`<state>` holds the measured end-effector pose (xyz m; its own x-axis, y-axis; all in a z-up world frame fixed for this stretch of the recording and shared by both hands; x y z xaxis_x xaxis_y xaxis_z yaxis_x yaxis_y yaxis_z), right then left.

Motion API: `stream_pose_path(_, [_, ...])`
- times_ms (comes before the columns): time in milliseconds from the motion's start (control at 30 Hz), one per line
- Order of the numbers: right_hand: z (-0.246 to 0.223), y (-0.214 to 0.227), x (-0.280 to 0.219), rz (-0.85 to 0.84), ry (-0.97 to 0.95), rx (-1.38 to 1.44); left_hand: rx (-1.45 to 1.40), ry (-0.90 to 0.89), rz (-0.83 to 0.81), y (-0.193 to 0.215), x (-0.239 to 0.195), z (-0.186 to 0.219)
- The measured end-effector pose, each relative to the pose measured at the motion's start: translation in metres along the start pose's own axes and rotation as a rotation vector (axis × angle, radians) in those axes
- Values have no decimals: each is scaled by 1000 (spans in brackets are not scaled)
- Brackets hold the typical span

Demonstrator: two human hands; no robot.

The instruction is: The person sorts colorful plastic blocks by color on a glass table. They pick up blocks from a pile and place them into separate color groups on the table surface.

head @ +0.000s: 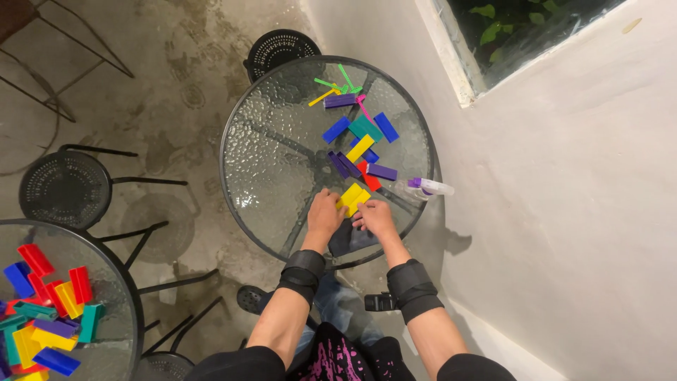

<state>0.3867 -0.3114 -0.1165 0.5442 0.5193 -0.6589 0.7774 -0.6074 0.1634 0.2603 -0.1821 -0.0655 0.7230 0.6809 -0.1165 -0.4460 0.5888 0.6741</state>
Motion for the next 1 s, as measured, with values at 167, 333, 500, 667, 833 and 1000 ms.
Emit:
stream_pose_path(167, [2, -14, 0, 61, 17, -94, -107, 58, 1, 12, -7, -4])
stream_pose_path(333, [-7, -21, -9, 238, 382, -311, -219, 134, -3, 34, -15, -8])
stream_pose_path(500, [-44, -41, -36, 280, 446, -372, -346, 176, 131, 67, -30, -17])
stream_pose_path(667, [-61, -94, -40, 172, 483, -314, -400, 149, 309, 107, -54, -54])
stream_pose_path(833, [-81, -169, -64, -44, 470, -203, -449, 182, 513, 150, -96, -115])
stream_pose_path(1000, [-100, -257, -93, -151, 353, -400, -451, 323, 640, 204, -146, -177])
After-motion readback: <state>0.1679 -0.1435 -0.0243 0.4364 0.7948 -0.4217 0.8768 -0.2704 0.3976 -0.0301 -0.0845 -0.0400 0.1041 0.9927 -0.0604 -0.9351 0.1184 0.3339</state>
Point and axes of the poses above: each hand's wrist, its own x-axis towards the middle knuckle, its own y-axis out of the back of the hand, z = x × y, the point moved 1 cm from there along x, towards the middle knuckle, and after that the axes turned 6 degrees about -x, right-handed, at the moved point
